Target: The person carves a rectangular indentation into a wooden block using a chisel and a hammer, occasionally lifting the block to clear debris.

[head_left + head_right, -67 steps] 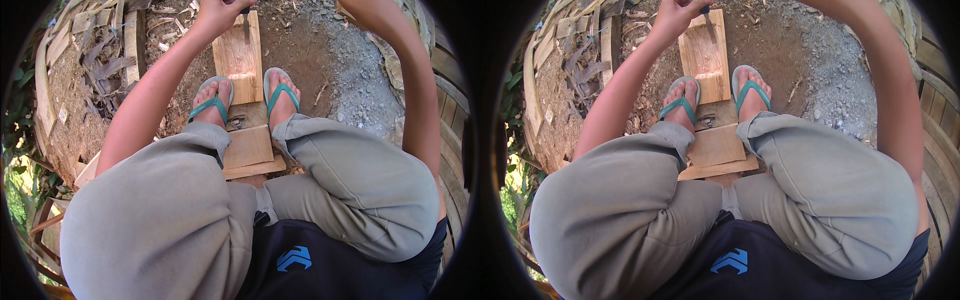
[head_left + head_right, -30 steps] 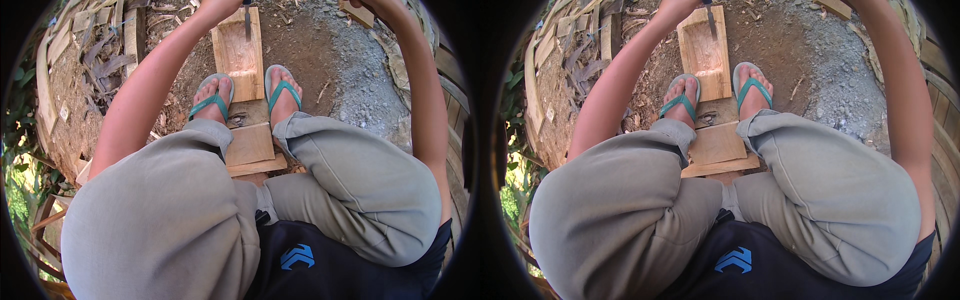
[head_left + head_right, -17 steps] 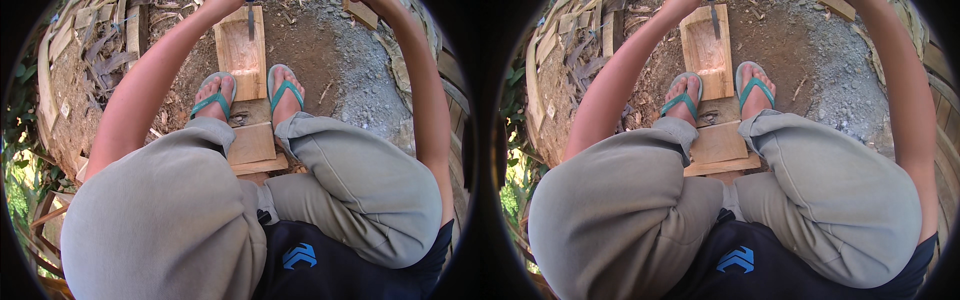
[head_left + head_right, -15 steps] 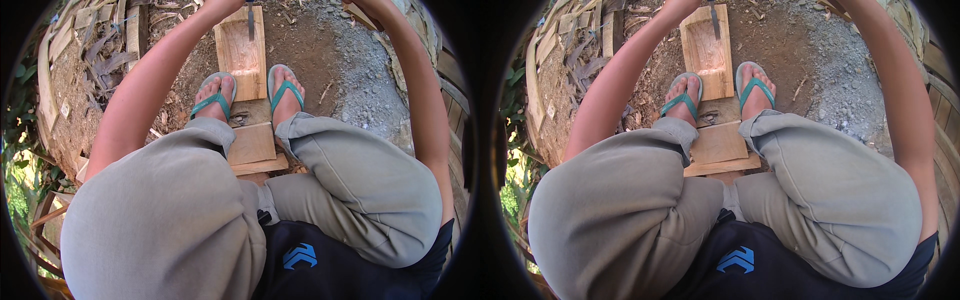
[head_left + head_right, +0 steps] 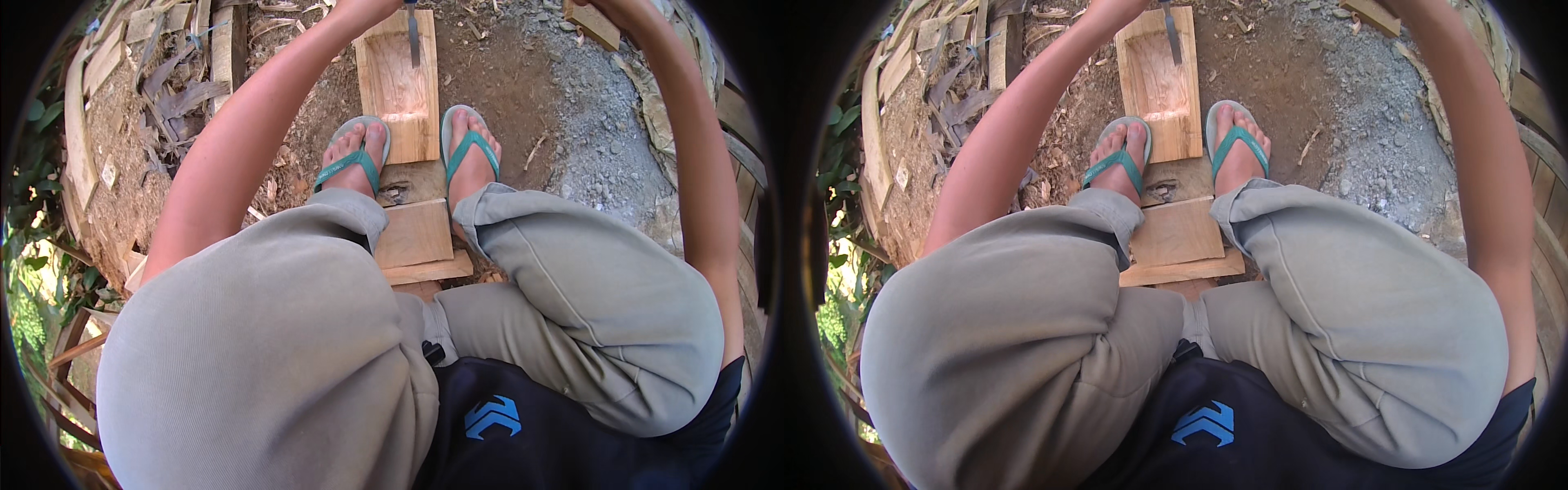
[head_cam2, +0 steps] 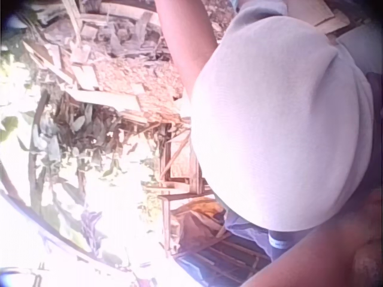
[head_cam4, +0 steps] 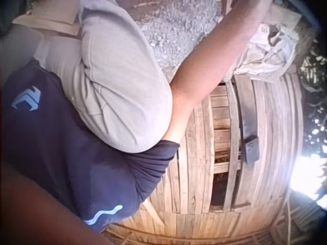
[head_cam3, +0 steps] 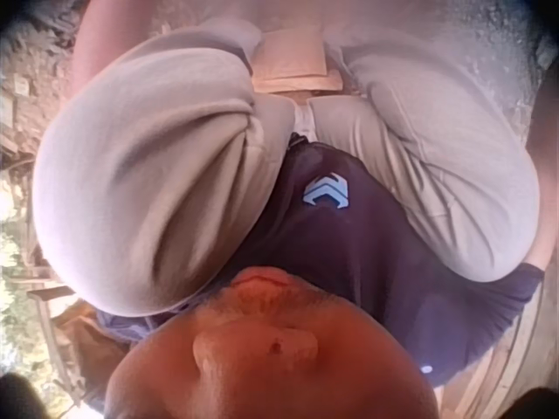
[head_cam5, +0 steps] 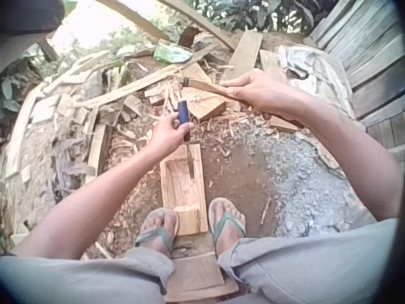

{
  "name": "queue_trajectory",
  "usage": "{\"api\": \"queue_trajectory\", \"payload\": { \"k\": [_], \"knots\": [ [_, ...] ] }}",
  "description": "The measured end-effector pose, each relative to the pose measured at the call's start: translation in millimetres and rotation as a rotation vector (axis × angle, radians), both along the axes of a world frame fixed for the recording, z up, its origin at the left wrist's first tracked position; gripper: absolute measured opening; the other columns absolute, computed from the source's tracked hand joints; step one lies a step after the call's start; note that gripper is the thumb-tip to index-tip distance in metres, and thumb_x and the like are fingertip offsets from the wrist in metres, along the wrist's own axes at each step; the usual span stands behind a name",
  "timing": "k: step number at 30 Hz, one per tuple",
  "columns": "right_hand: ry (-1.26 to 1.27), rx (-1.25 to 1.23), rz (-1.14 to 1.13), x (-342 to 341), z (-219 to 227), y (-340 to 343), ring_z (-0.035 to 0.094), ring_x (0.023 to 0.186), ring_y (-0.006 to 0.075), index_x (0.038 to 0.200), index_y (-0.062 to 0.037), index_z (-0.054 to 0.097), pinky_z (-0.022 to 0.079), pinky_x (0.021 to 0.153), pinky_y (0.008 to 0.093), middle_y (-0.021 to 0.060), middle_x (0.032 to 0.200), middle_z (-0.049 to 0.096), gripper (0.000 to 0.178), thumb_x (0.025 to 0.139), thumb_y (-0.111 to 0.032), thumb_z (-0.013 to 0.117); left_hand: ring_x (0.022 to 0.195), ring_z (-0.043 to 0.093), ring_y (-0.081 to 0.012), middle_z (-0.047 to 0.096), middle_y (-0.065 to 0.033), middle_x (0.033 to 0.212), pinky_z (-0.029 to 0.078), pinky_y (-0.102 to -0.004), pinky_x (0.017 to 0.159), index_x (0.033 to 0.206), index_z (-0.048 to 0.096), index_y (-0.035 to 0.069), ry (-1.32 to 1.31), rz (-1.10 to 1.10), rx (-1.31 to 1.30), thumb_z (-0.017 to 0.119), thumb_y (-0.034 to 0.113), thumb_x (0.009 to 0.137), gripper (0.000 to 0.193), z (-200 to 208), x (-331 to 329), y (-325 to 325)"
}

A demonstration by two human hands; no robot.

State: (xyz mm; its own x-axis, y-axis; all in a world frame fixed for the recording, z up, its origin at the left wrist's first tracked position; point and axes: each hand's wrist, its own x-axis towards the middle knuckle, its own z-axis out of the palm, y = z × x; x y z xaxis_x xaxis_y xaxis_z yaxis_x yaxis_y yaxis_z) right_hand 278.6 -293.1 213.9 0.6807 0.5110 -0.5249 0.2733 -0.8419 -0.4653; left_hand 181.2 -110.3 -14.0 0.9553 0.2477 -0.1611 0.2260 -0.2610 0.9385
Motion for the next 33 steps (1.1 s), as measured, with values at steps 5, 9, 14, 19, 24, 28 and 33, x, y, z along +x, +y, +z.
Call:
{"api": "queue_trajectory", "payload": {
  "k": [5,9,14,19,24,28,33],
  "knots": [
    [-0.031,-0.009,-0.022,5,-9,6,0.048,0.056,0.0062,0.139,-0.0132,0.067,0.04,0.048,0.0244,-0.0053,0.07,0.054,0.038,0.105,-0.027,0.057,0.07,0.066,-0.0125,0.073,-0.0073,0.082,0.052,-0.0311,0.063,0.102,0.073,0.001,0.0,-0.056,-0.011,0.074,0.021,0.093,0.022,5,-2,-5],
    [0.049,0.012,0.015,8,-3,6,0.047,0.055,0.0058,0.14,-0.0138,0.066,0.04,0.046,0.0242,-0.0055,0.069,0.052,0.038,0.106,-0.028,0.056,0.073,0.067,-0.0129,0.074,-0.0083,0.084,0.053,-0.032,0.066,0.102,0.073,0.0,-0.038,-0.079,-0.087,0.073,0.021,0.094,0.022,-5,-3,-7],
    [0.102,-0.133,-0.048,12,-12,-1,0.046,0.055,0.0067,0.137,-0.015,0.069,0.041,0.049,0.0259,-0.0056,0.071,0.054,0.036,0.106,-0.027,0.056,0.074,0.066,-0.0152,0.074,-0.0087,0.084,0.054,-0.0352,0.07,0.1,0.072,0.0,-0.083,0.069,-0.09,0.073,0.023,0.094,0.024,-18,-6,-12],
    [0.084,-0.064,0.187,-2,-33,6,0.047,0.063,0.0076,0.137,-0.0179,0.069,0.042,0.059,0.0287,-0.0031,0.074,0.061,0.035,0.105,-0.028,0.057,0.074,0.066,-0.0165,0.072,-0.0099,0.082,0.052,-0.0363,0.069,0.098,0.071,0.0,0.032,0.133,0.168,0.074,0.026,0.095,0.026,-15,-25,13],
    [0.012,-0.05,0.03,-20,-10,6,0.046,0.06,0.0072,0.138,-0.0201,0.068,0.041,0.055,0.0278,-0.0028,0.071,0.06,0.035,0.106,-0.029,0.057,0.071,0.064,-0.0147,0.07,-0.0097,0.078,0.051,-0.0357,0.066,0.099,0.071,-0.001,-0.052,0.097,-0.065,0.073,0.028,0.095,0.029,-20,-16,-1],
    [-0.055,0.045,0.086,-6,-21,1,0.045,0.057,0.0073,0.138,-0.0197,0.068,0.04,0.052,0.0273,-0.0036,0.067,0.054,0.035,0.106,-0.028,0.056,0.067,0.061,-0.014,0.069,-0.0083,0.075,0.05,-0.0354,0.063,0.1,0.07,-0.002,0.033,0.033,0.033,0.071,0.026,0.095,0.028,1,-15,-5],
    [-0.101,0.01,0.038,4,-20,10,0.047,0.055,0.0078,0.137,-0.0166,0.069,0.042,0.05,0.0274,-0.0037,0.068,0.054,0.035,0.106,-0.027,0.056,0.065,0.061,-0.0139,0.069,-0.0085,0.074,0.049,-0.0368,0.061,0.1,0.07,-0.002,0.027,0.059,0.104,0.071,0.024,0.095,0.026,2,-18,-10]
  ]
}}
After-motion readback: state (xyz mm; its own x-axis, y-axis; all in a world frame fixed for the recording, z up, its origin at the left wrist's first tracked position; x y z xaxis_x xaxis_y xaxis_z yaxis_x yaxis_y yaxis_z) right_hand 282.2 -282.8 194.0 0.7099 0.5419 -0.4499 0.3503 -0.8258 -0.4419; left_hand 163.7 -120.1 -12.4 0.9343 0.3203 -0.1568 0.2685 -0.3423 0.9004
